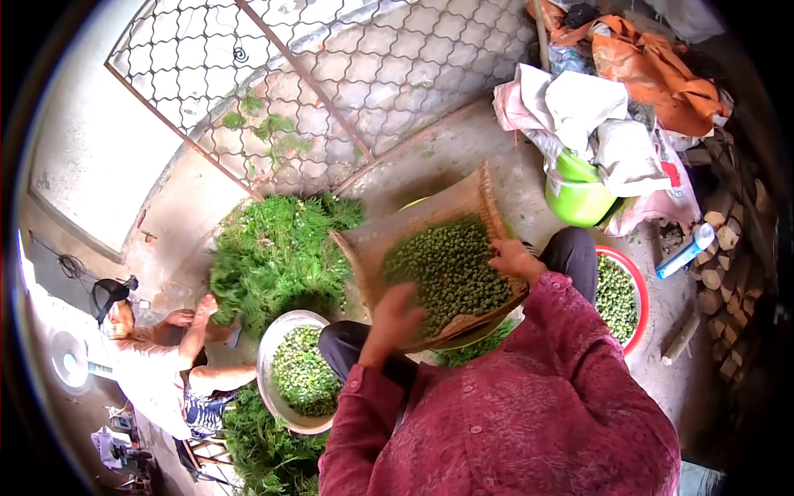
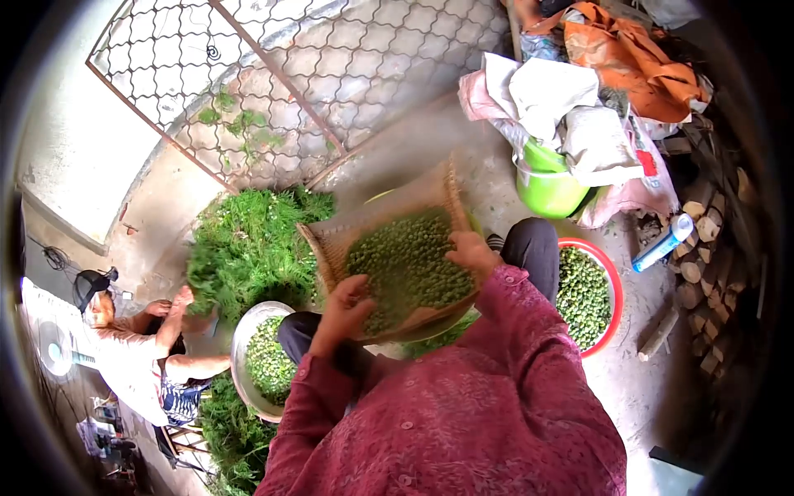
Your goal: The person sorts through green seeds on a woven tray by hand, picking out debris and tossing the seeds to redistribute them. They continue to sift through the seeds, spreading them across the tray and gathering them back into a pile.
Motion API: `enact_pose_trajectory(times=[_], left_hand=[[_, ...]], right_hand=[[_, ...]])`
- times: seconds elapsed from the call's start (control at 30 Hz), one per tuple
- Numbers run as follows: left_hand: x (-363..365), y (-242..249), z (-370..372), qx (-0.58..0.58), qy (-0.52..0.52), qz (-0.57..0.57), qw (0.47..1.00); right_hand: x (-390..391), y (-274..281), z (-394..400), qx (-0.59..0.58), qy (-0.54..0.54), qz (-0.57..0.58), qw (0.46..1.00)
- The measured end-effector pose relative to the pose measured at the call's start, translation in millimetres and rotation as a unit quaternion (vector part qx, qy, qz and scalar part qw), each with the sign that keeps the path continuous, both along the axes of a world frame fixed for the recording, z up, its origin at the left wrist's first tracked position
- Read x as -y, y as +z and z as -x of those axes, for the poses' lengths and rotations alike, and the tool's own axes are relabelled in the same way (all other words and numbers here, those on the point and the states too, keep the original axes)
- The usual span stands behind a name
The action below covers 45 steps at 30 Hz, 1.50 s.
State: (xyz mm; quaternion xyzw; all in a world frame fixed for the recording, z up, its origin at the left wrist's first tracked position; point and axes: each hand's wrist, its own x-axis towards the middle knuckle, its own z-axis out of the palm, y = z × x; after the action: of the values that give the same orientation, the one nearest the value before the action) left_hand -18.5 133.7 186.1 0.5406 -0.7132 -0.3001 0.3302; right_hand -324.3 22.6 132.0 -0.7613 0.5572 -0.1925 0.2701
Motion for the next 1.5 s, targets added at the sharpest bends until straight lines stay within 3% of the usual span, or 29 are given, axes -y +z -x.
enact_pose_trajectory(times=[0.13,0.37,0.47,0.6,0.73,0.83,1.17,1.37,1.5], left_hand=[[2.1,38.6,-15.9,-0.213,0.041,-0.061,0.974],[30.9,63.8,-50.5,-0.392,0.108,-0.049,0.912],[49.9,68.4,-59.9,-0.465,0.108,-0.027,0.878],[79.5,68.7,-73.3,-0.668,0.035,-0.059,0.741],[110.5,50.9,-94.2,-0.773,0.034,-0.074,0.629],[121.7,52.1,-102.4,-0.795,0.047,-0.069,0.602],[126.3,72.2,-97.4,-0.788,0.058,-0.047,0.612],[128.3,70.6,-87.3,-0.776,0.055,-0.067,0.625],[127.4,68.1,-83.3,-0.769,0.055,-0.075,0.633]], right_hand=[[-2.4,4.2,-3.1,-0.029,-0.018,-0.047,0.998],[-2.9,3.4,-19.3,-0.096,0.029,-0.092,0.991],[1.8,-34.3,-27.0,-0.119,0.051,-0.081,0.988],[0.9,-47.6,-36.3,-0.099,0.037,-0.084,0.991],[9.6,-48.0,-41.0,-0.108,0.014,-0.098,0.989],[21.7,-54.0,-50.2,-0.157,-0.023,-0.094,0.983],[28.3,-74.4,-102.5,-0.2,-0.16,-0.16,0.953],[-13.2,-81.7,-151.3,-0.22,-0.039,-0.035,0.974],[-27.4,-68.5,-172.1,-0.181,0.059,-0.047,0.981]])
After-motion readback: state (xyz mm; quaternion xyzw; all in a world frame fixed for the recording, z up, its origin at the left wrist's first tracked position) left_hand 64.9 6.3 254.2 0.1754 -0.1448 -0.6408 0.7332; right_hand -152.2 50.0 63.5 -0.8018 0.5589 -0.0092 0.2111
